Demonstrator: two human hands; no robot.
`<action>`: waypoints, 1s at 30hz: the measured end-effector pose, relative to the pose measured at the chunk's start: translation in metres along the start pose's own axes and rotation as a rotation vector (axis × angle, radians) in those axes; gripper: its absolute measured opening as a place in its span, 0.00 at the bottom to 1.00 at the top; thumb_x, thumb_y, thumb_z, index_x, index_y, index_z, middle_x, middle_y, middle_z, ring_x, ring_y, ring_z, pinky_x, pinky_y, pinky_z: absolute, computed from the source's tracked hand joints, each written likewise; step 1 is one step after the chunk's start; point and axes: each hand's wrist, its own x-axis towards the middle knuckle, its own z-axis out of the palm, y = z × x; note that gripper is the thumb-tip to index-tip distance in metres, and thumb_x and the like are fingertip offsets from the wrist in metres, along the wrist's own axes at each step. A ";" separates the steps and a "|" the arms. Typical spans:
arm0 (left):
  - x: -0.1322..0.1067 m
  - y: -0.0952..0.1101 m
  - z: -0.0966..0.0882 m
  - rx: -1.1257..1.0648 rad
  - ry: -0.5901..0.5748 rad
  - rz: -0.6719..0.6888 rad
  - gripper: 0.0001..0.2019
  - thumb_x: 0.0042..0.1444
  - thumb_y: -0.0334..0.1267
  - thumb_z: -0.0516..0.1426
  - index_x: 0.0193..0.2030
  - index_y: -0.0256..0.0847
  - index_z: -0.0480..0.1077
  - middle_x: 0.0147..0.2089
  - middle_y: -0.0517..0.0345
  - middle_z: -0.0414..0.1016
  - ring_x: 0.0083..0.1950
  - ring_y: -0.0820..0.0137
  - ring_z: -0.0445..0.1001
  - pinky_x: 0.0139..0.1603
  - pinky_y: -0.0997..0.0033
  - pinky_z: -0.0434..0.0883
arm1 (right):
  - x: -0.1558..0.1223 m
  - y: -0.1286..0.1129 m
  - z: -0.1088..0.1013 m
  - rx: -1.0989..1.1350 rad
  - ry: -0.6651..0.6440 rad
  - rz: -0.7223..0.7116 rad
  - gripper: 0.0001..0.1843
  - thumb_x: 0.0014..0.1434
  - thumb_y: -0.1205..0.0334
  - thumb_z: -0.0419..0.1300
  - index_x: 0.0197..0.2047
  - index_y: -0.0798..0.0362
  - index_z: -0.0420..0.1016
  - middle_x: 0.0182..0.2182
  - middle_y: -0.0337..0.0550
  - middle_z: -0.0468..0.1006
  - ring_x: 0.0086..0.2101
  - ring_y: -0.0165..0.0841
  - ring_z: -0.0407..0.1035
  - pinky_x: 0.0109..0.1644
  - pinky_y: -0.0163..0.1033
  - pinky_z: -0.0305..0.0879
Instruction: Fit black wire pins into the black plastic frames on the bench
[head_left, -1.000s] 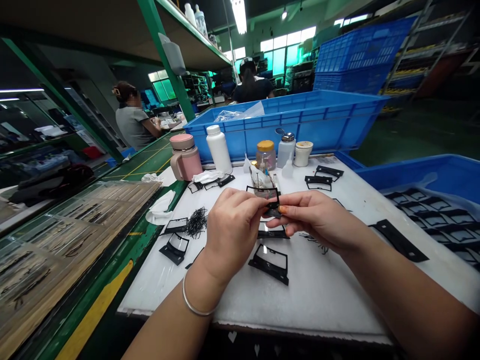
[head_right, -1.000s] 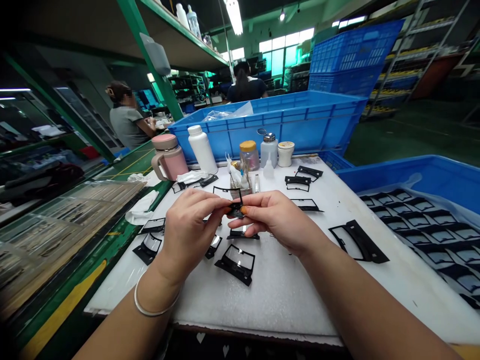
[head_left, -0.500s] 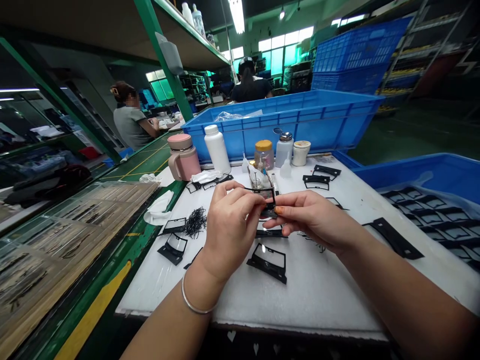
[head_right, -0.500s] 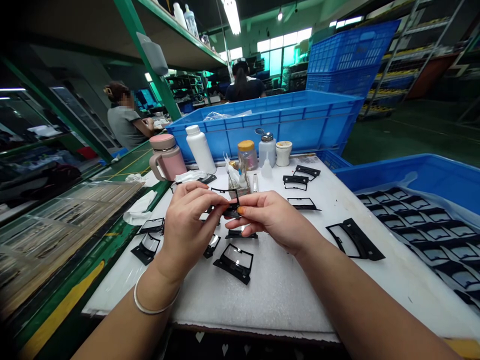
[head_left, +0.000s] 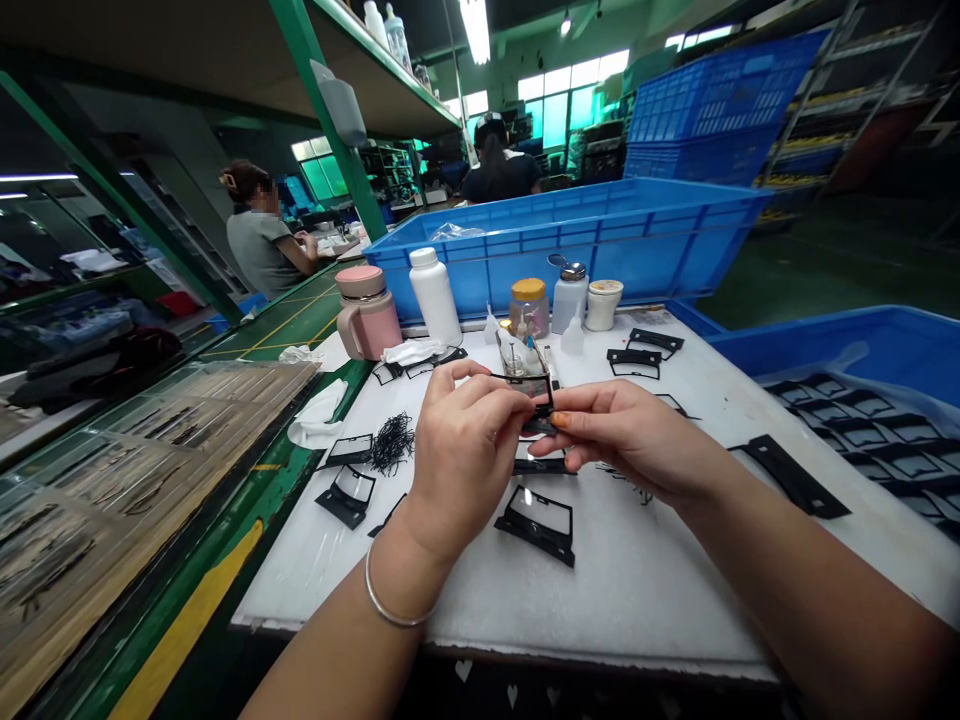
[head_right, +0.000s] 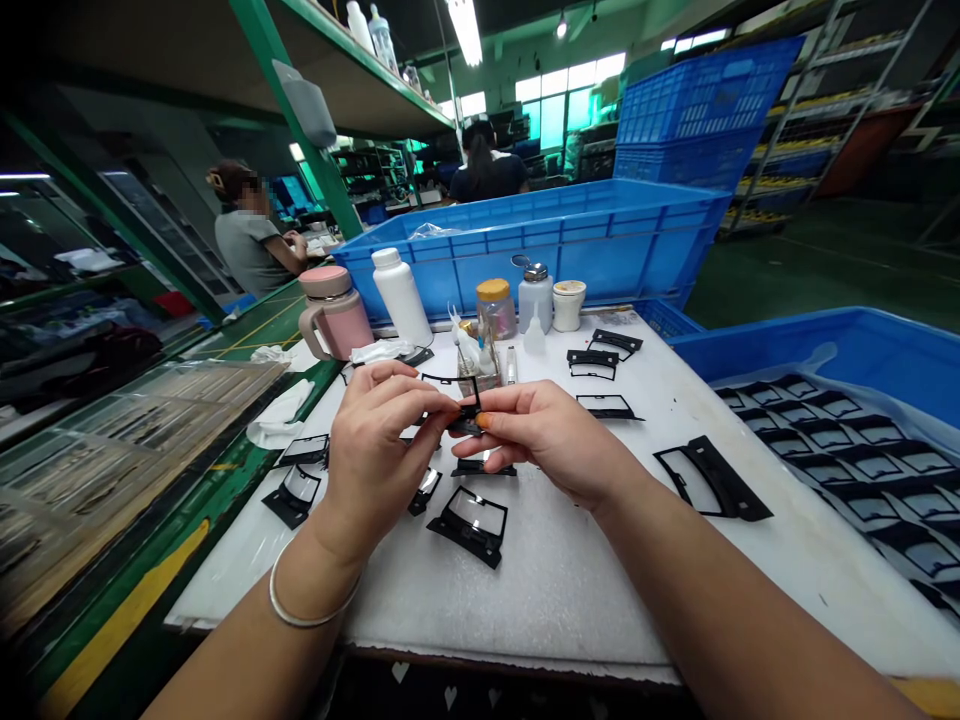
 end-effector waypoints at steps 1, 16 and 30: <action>0.000 0.000 0.000 0.000 -0.002 0.000 0.03 0.59 0.28 0.60 0.35 0.37 0.74 0.35 0.59 0.75 0.44 0.66 0.65 0.52 0.62 0.65 | 0.000 0.000 0.000 0.000 0.001 0.002 0.11 0.59 0.68 0.61 0.45 0.59 0.79 0.39 0.51 0.81 0.39 0.33 0.77 0.31 0.25 0.70; -0.002 -0.001 0.002 -0.023 -0.028 -0.042 0.02 0.59 0.29 0.60 0.36 0.38 0.75 0.34 0.58 0.75 0.45 0.65 0.65 0.52 0.62 0.65 | 0.000 0.002 0.006 -0.178 0.123 -0.104 0.14 0.57 0.58 0.65 0.43 0.57 0.81 0.30 0.47 0.81 0.30 0.31 0.77 0.26 0.27 0.70; -0.003 -0.008 0.002 -0.378 0.035 -0.428 0.15 0.54 0.29 0.63 0.47 0.41 0.67 0.48 0.56 0.70 0.49 0.69 0.70 0.44 0.73 0.71 | -0.001 0.002 0.003 -0.204 0.166 -0.146 0.12 0.59 0.57 0.64 0.42 0.56 0.81 0.36 0.49 0.82 0.34 0.36 0.78 0.26 0.26 0.69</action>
